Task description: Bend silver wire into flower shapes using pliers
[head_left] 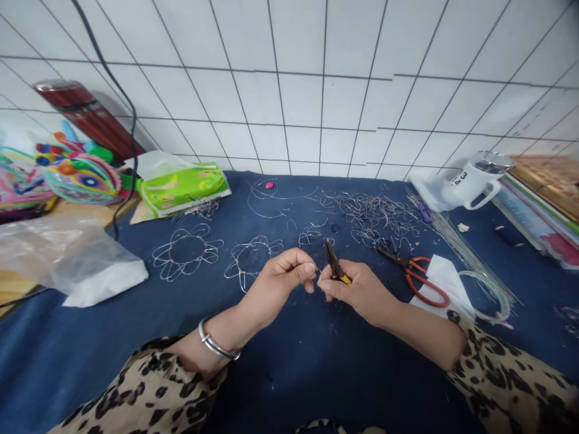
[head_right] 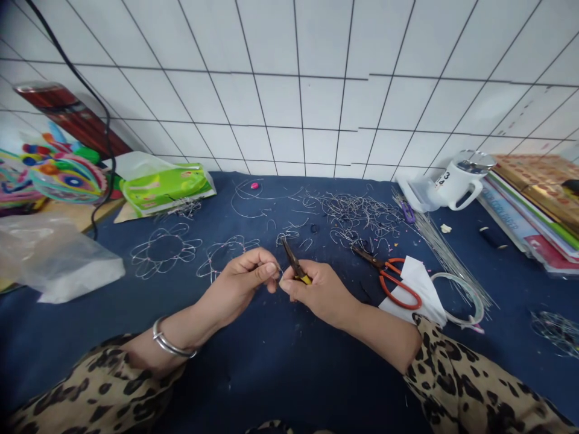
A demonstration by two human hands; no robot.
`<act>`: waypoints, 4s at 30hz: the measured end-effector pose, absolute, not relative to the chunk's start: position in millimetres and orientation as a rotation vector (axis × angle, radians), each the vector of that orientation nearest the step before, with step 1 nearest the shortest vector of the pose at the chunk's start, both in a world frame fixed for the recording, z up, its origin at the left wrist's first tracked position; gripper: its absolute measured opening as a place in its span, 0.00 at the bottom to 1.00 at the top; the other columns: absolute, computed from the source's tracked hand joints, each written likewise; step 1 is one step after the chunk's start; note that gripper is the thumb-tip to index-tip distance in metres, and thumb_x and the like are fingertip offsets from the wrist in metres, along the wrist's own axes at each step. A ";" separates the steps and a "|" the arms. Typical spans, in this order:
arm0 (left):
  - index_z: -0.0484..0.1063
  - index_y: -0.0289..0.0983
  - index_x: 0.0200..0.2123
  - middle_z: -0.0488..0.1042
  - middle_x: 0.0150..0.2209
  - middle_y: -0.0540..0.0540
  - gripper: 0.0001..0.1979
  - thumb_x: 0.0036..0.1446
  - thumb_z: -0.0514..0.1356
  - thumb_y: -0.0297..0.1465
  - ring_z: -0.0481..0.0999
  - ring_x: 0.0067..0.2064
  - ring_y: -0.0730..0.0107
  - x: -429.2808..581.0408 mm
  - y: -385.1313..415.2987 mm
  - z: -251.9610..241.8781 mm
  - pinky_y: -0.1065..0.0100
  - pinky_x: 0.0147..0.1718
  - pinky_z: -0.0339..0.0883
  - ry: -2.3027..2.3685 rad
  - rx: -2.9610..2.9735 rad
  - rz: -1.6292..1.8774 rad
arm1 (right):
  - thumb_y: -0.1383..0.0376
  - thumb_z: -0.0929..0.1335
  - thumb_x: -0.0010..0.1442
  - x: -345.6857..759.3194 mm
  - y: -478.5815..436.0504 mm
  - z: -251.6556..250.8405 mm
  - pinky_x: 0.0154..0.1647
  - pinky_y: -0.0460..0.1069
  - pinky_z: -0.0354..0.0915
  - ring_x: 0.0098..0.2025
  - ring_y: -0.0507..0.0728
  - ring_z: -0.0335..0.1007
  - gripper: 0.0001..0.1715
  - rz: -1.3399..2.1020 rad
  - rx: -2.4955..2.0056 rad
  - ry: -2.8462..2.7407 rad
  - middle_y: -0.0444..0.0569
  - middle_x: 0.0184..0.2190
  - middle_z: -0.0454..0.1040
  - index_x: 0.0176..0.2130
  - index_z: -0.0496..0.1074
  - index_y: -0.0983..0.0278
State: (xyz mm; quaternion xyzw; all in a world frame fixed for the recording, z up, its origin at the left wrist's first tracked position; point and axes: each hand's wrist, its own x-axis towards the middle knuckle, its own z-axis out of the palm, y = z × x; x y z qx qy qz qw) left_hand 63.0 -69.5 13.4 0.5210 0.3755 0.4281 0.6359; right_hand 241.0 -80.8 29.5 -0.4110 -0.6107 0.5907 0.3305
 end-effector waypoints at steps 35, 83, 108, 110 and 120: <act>0.66 0.35 0.28 0.68 0.27 0.50 0.07 0.57 0.55 0.31 0.67 0.24 0.78 63.3 -73.5 10.2 0.74 0.23 0.62 0.897 1.512 0.958 | 0.60 0.62 0.59 234.3 -88.8 23.1 0.29 0.46 0.58 0.27 0.52 0.62 0.10 0.724 -1.325 -2.146 0.43 0.25 0.66 0.31 0.68 0.62; 0.63 0.35 0.27 0.67 0.22 0.53 0.12 0.57 0.57 0.37 0.63 0.18 0.82 51.2 -59.1 15.3 0.76 0.19 0.58 0.972 1.081 1.156 | 0.55 0.60 0.62 254.7 -70.8 31.3 0.40 0.55 0.52 0.38 0.60 0.58 0.19 -0.679 -1.256 -2.550 0.53 0.34 0.69 0.43 0.70 0.64; 0.62 0.35 0.24 0.64 0.20 0.54 0.14 0.56 0.59 0.37 0.61 0.17 0.83 50.5 -58.0 13.4 0.76 0.17 0.54 0.821 0.877 1.056 | 0.54 0.60 0.62 259.9 -62.4 21.9 0.39 0.54 0.55 0.37 0.59 0.61 0.20 -0.361 -1.325 -2.510 0.53 0.32 0.70 0.42 0.71 0.65; 0.63 0.35 0.25 0.65 0.21 0.54 0.13 0.56 0.58 0.37 0.62 0.18 0.83 49.8 -57.6 14.5 0.76 0.18 0.55 0.877 0.950 1.125 | 0.53 0.58 0.63 257.2 -63.7 24.1 0.38 0.52 0.57 0.36 0.57 0.63 0.21 0.051 -1.411 -2.447 0.52 0.31 0.70 0.38 0.70 0.65; 0.64 0.36 0.28 0.66 0.22 0.53 0.12 0.59 0.55 0.37 0.63 0.21 0.81 48.8 -58.7 19.7 0.74 0.23 0.58 1.031 1.248 1.232 | 0.49 0.58 0.62 240.1 -83.9 31.1 0.27 0.47 0.65 0.26 0.52 0.71 0.24 1.784 -1.294 -1.670 0.47 0.25 0.70 0.33 0.66 0.67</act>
